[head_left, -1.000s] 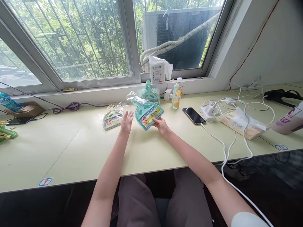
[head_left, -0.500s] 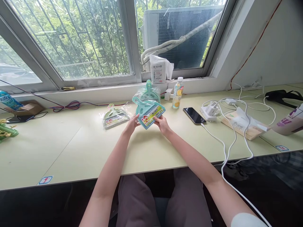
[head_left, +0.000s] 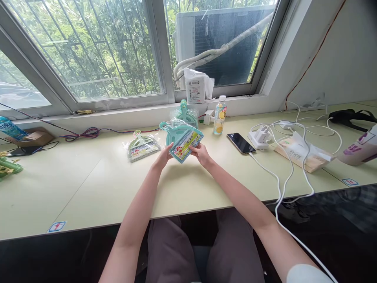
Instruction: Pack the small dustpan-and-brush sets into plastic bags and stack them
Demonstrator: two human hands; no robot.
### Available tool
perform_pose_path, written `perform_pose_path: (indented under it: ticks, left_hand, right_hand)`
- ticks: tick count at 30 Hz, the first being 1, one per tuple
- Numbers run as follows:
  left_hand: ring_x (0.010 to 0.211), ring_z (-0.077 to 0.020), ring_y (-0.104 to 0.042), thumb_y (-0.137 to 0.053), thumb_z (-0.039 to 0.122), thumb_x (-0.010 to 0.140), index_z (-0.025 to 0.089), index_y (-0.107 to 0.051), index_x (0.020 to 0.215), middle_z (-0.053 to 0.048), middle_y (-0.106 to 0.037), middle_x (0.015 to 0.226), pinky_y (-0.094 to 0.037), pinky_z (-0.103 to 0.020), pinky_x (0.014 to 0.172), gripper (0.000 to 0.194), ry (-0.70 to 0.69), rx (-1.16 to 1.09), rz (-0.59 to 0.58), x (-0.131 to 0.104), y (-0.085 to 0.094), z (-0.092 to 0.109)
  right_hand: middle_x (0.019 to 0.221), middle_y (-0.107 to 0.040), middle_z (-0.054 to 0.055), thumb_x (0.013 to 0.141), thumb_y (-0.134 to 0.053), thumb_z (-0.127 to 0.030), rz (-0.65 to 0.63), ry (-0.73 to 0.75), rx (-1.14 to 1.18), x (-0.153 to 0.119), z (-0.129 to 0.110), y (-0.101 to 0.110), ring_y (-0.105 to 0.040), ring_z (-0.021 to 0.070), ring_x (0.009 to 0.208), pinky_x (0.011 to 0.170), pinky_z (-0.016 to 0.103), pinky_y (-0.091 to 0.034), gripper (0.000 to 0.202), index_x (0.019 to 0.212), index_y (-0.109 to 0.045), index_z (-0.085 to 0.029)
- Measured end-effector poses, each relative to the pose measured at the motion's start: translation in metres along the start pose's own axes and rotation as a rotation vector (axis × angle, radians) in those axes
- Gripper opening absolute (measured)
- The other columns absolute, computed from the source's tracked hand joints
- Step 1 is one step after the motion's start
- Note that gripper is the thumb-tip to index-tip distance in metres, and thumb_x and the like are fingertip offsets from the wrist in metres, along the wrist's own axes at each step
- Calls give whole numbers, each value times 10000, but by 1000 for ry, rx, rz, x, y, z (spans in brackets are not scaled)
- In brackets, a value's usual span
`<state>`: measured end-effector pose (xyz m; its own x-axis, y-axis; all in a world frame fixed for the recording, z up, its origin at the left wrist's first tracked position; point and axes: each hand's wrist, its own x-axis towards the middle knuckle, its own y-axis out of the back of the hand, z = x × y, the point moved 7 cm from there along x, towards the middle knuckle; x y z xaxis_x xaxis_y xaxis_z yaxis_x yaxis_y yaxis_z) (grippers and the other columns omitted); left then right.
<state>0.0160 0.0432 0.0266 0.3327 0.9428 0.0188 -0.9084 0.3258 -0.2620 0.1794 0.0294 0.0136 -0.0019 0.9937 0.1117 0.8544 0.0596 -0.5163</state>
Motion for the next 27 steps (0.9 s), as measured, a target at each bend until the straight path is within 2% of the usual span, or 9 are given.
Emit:
perform_pose_path:
  ticks: [4, 6, 9, 13, 15, 19, 21, 27]
  left_hand:
    - [1121, -269, -608, -721, 395, 756, 211, -588, 1195, -70, -676, 1151, -490, -377, 942, 494, -138, -122, 40, 0, -8, 6]
    - [1111, -269, -615, -744, 370, 733, 216, -573, 1221, -69, -681, 1136, -496, -377, 940, 539, -157, -148, 73, 0, -9, 6]
    - [1069, -276, -635, -755, 363, 716, 195, -585, 1200, -78, -695, 1090, -510, -385, 920, 539, -107, -114, 90, -2, -10, 2]
    - [1061, -299, -637, -760, 359, 710, 160, -628, 1122, -98, -694, 1100, -511, -406, 917, 476, -54, -69, 35, -3, -16, -1]
    - [1088, -310, -623, -768, 355, 702, 154, -639, 1104, -102, -690, 1111, -506, -412, 928, 468, -62, -72, 27, -4, -18, 0]
    - [1151, -304, -591, -768, 344, 703, 174, -631, 1130, -94, -686, 1122, -490, -411, 968, 479, -136, -158, 88, -6, -20, 5]
    - [1143, -297, -596, -768, 325, 701, 174, -631, 1126, -93, -690, 1107, -492, -409, 967, 472, -131, -184, 104, -7, -21, 4]
    - [1110, -270, -617, -766, 286, 694, 176, -637, 1128, -76, -682, 1147, -500, -378, 956, 466, -39, -150, -21, -6, -35, -7]
  right_hand:
    - [927, -742, 56, 674, -800, -193, 48, -4, 18, -1, 1, 1, -694, 236, 955, 902, 429, -580, 266, 858, -608, -173]
    - [918, -741, 55, 676, -798, -188, 63, -5, 25, -2, 2, 0, -694, 238, 958, 896, 429, -584, 273, 863, -600, -175]
    - [924, -736, 51, 674, -802, -184, 61, 3, 37, -2, 1, -1, -691, 235, 965, 893, 427, -586, 295, 879, -591, -180]
    - [926, -730, 45, 672, -801, -173, 53, 18, 57, -1, -2, 0, -692, 232, 955, 897, 428, -583, 294, 875, -587, -178]
    - [919, -727, 43, 674, -796, -160, 69, 17, 63, -1, -2, 1, -693, 229, 948, 901, 426, -582, 288, 869, -586, -177]
    - [915, -724, 37, 682, -787, -151, 77, 7, 74, -2, 1, 0, -694, 221, 938, 909, 427, -577, 287, 886, -587, -181]
    - [909, -723, 34, 680, -784, -147, 77, 7, 79, -2, 1, 0, -696, 220, 928, 913, 434, -574, 284, 885, -590, -180]
    - [914, -724, 33, 665, -786, -137, 133, 39, 65, 0, -4, 7, -684, 216, 962, 943, 436, -556, 269, 860, -605, -178]
